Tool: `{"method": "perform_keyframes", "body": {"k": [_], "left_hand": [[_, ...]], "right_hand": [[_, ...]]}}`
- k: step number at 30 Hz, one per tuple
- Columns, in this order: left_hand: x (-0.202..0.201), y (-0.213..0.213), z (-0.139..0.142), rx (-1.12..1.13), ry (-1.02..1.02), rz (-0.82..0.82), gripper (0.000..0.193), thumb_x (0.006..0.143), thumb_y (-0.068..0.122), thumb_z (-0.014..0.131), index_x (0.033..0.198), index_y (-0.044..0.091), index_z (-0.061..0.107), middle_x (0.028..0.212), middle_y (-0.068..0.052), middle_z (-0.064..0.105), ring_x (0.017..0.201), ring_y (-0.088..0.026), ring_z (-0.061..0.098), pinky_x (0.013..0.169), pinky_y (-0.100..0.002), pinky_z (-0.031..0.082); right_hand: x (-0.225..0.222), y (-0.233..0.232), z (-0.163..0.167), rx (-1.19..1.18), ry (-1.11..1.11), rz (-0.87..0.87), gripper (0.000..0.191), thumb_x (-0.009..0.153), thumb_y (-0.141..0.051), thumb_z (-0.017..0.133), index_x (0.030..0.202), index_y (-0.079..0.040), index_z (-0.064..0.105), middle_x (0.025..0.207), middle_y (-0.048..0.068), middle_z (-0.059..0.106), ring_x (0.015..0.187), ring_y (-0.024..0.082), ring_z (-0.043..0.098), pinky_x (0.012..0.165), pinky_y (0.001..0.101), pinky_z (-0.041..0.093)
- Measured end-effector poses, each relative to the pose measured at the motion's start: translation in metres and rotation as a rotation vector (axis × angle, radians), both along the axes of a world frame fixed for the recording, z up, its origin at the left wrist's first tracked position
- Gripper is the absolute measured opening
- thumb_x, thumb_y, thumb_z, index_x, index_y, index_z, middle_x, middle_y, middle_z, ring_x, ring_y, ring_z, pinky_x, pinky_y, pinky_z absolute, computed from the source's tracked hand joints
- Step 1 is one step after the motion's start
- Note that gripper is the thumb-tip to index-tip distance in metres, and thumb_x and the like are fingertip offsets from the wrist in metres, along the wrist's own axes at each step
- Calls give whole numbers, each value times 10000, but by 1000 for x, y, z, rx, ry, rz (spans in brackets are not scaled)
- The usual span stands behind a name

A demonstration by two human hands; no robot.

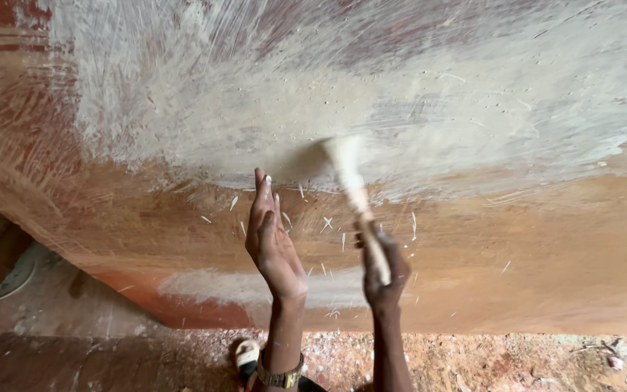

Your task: The person applies white plaster to a reddish-brown wall using a trowel. They repeatedly scoop plaster from a bowl on the floor and spread it in horizontal strokes across the wall surface.

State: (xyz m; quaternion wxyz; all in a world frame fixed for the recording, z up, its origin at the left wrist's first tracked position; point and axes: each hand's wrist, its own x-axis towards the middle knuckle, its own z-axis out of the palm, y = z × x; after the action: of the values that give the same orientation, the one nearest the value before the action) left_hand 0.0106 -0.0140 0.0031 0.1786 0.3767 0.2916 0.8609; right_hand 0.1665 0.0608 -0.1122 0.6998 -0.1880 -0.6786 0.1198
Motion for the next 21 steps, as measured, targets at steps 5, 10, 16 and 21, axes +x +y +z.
{"method": "perform_keyframes", "body": {"k": [5,10,16,21], "left_hand": [[20,1,5,-38,32,-11,536,1074,239,496,1577,62,441,1760,-131,250,1676,-283,220,1389,-517,129],[11,4,6,-185,63,3,711,1028,358,520,1665,198,247,1792,-38,-74,1668,-252,-20,1351,-496,18],[-1,-15,2,-213,305,390,615,1098,449,498,1628,144,435,1825,-46,54,1716,-299,1,1406,-564,18],[-8,-28,-10,-73,163,377,451,1129,401,519,1509,169,591,1804,-51,127,1698,-293,42,1308,-617,260]], "right_hand": [[13,-9,-18,-68,-145,43,266,1014,-22,612,1278,2,636,1181,258,739,915,271,802,697,359,709],[71,15,-23,106,117,-351,215,1073,-42,712,1272,-4,641,1017,195,686,855,276,728,712,396,675],[132,-9,0,113,455,-625,514,1184,-396,561,1272,108,607,1205,314,699,866,330,789,651,380,702],[108,-18,-5,157,496,-683,544,1164,-422,576,1223,118,574,1153,320,736,792,315,774,642,398,682]]}}
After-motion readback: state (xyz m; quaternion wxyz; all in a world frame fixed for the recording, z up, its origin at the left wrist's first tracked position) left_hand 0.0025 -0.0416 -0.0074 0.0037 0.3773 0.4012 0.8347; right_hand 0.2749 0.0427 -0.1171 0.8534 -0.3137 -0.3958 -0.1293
